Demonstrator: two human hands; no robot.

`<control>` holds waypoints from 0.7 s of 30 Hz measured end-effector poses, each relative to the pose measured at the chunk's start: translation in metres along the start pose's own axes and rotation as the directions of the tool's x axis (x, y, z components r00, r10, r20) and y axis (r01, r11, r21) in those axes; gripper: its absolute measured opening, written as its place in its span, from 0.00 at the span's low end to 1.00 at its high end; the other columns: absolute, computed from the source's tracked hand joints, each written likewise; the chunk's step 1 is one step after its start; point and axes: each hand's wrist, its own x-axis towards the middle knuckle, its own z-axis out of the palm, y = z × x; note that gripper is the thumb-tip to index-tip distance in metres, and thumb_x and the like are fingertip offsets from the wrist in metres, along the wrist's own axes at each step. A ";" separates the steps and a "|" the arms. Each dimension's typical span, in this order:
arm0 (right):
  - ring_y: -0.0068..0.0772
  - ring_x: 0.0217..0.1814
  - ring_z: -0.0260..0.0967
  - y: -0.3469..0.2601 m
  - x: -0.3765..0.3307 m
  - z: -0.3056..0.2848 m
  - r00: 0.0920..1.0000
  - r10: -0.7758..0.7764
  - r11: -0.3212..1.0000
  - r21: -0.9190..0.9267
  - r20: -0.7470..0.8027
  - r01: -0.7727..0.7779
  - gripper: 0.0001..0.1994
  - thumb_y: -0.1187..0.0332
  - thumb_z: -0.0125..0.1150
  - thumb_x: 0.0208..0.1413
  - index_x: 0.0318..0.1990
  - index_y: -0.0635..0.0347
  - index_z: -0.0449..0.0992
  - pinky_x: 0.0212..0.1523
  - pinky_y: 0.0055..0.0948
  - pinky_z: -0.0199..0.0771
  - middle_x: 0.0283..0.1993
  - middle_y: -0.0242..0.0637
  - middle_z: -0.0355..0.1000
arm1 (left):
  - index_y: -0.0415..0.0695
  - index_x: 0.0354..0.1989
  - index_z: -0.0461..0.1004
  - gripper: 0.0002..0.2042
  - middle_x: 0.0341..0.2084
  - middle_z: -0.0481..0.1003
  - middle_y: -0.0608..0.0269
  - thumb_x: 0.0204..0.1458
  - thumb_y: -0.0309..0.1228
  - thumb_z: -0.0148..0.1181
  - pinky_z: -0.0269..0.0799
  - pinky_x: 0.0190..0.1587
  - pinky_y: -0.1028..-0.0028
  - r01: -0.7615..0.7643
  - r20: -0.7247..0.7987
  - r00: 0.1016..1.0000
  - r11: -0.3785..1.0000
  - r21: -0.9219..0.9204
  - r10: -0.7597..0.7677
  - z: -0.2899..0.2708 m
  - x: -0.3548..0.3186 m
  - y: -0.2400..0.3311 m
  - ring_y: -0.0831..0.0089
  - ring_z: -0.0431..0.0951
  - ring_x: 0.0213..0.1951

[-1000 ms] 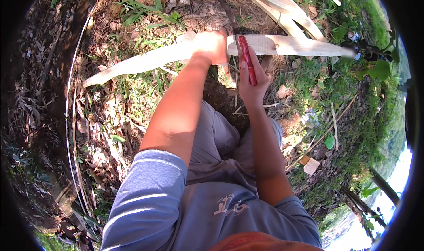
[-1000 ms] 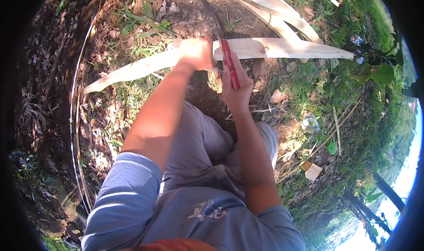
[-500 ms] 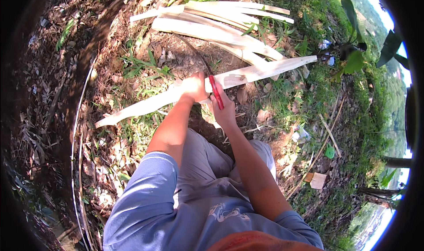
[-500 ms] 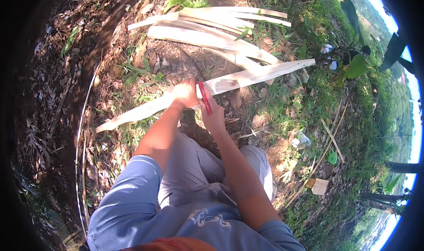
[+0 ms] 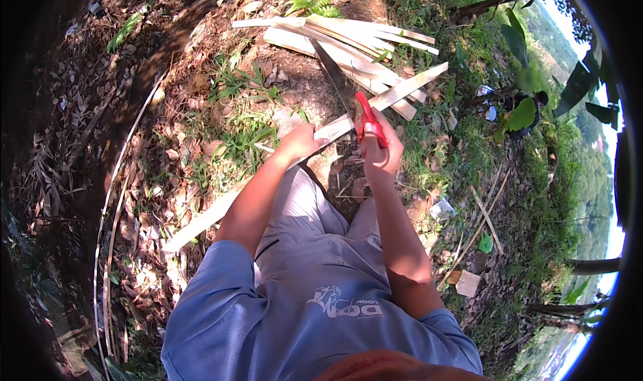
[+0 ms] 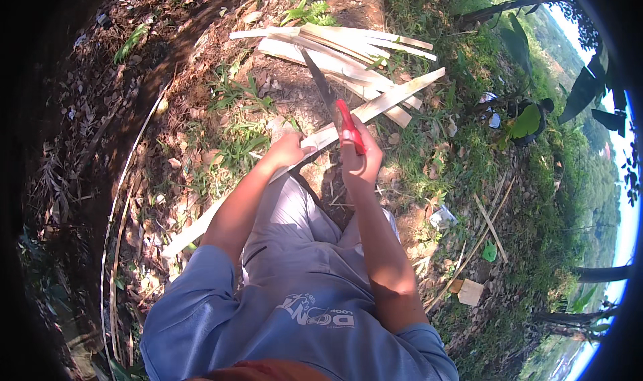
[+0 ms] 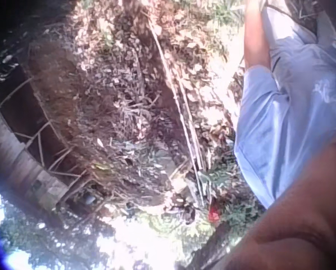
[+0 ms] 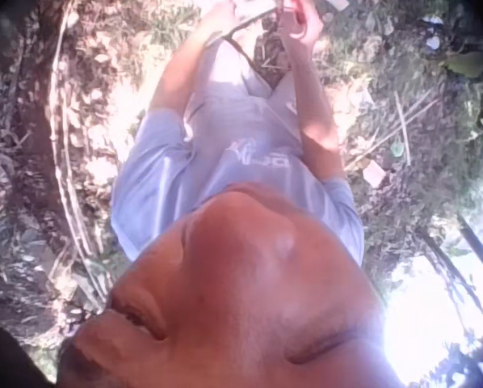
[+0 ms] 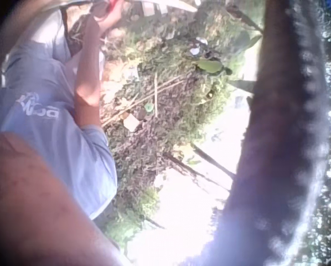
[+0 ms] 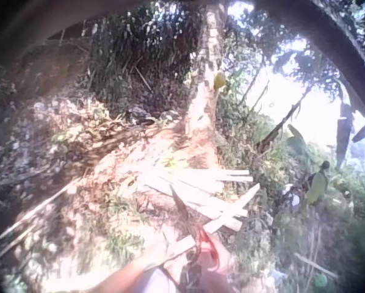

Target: The person sits on the ground and uses a red-handled knife to shave thin strips from a piece of light-colored wood. They repeatedly draw the knife along the wood's length to create shavings, which accumulate on the ground.

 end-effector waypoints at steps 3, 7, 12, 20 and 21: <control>0.13 0.28 0.64 -0.063 -0.036 -0.032 0.996 -0.064 0.997 0.047 -0.068 0.067 0.22 0.72 0.61 0.71 0.70 0.69 0.74 0.29 0.18 0.64 0.38 0.29 0.78 | 0.36 0.59 0.79 0.23 0.48 0.83 0.39 0.64 0.42 0.65 0.76 0.58 0.59 -0.097 0.092 0.990 0.991 -0.095 0.106 -0.004 0.000 -0.050 0.48 0.84 0.52; 0.09 0.26 0.60 -0.085 -0.081 -0.089 0.984 -0.099 0.995 0.019 -0.145 0.103 0.23 0.76 0.58 0.71 0.71 0.69 0.73 0.26 0.17 0.58 0.35 0.27 0.76 | 0.37 0.62 0.77 0.21 0.52 0.83 0.53 0.64 0.34 0.66 0.75 0.59 0.64 -0.015 0.168 0.982 0.918 -0.397 0.088 -0.003 -0.014 -0.081 0.66 0.81 0.55; 0.09 0.24 0.58 -0.086 -0.132 -0.118 0.972 -0.072 0.971 -0.237 -0.225 0.017 0.23 0.75 0.57 0.72 0.72 0.71 0.72 0.25 0.17 0.55 0.30 0.25 0.72 | 0.35 0.60 0.78 0.25 0.49 0.85 0.58 0.53 0.26 0.76 0.77 0.57 0.65 -0.143 0.007 0.986 0.875 -0.463 0.165 0.009 -0.045 -0.072 0.71 0.82 0.51; 0.14 0.26 0.65 -0.078 -0.165 -0.121 0.994 0.080 0.988 -0.127 -0.072 -0.089 0.26 0.76 0.57 0.70 0.74 0.74 0.67 0.29 0.19 0.65 0.30 0.28 0.72 | 0.35 0.51 0.79 0.29 0.39 0.86 0.46 0.48 0.45 0.80 0.82 0.50 0.58 0.173 -0.097 0.981 0.984 0.051 -0.167 0.006 -0.060 -0.028 0.50 0.88 0.43; 0.15 0.27 0.67 -0.081 -0.161 -0.116 0.997 0.082 0.983 -0.161 -0.011 -0.083 0.27 0.75 0.58 0.70 0.75 0.73 0.67 0.30 0.20 0.67 0.30 0.29 0.73 | 0.35 0.49 0.79 0.30 0.39 0.86 0.44 0.48 0.49 0.79 0.82 0.50 0.57 0.200 -0.155 0.972 0.972 0.127 -0.179 0.009 -0.062 -0.025 0.47 0.87 0.43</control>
